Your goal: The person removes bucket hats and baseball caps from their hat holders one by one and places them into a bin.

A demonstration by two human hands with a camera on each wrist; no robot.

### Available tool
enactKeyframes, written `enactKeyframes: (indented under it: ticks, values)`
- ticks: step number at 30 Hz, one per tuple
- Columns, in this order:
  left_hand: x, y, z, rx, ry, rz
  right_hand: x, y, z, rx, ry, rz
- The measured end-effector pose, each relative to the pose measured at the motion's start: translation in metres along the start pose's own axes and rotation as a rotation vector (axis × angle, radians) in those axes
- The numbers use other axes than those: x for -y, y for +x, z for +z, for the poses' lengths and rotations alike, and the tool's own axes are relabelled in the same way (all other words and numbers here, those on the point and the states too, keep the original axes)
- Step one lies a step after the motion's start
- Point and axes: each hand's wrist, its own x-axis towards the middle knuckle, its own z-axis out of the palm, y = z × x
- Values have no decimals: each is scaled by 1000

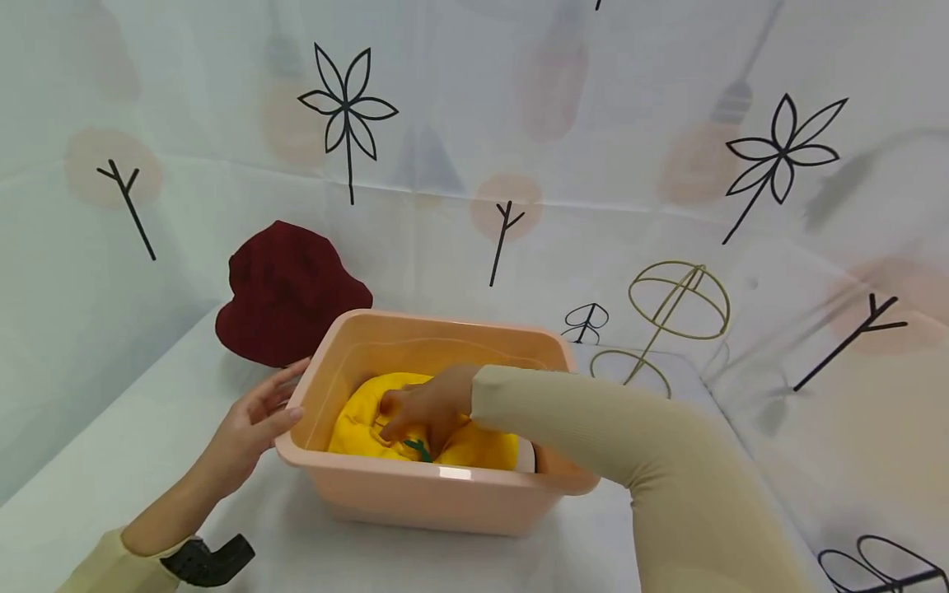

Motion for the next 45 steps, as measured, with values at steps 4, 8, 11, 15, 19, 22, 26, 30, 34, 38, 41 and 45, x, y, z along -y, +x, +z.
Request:
enactKeyframes:
  ticks: [4,8,11,15,19,22,26,30,34,38,41,45]
  values:
    - [0,5,5,14,-6,1,-11,6,2,-7,-371,-179]
    - [-2,8,7,25,6,-12,-18,6,11,-30,-58,0]
    - [-3,9,6,30,21,-19,-21,6,18,-96,234,128]
    - [-4,10,4,28,29,-25,-22,8,17,-104,29,21]
    - [-3,7,3,23,24,-22,-24,13,12,-84,-228,-143]
    - [-1,5,3,29,17,-6,-25,11,8,-56,-189,-170]
    - [1,5,5,56,-15,-5,-23,1,1,-27,-185,-208]
    - [2,5,5,71,-35,-19,-17,-10,-8,-18,-200,-237]
    - [0,6,5,60,-9,-4,-9,-22,-20,-55,-167,-214]
    - [-1,7,2,52,-5,-10,0,-35,-32,-112,-83,-176]
    - [-2,7,-1,50,-15,-21,7,-41,-39,-180,-71,-189]
    - [-2,7,-7,47,-5,-17,14,-45,-46,-307,-87,-212]
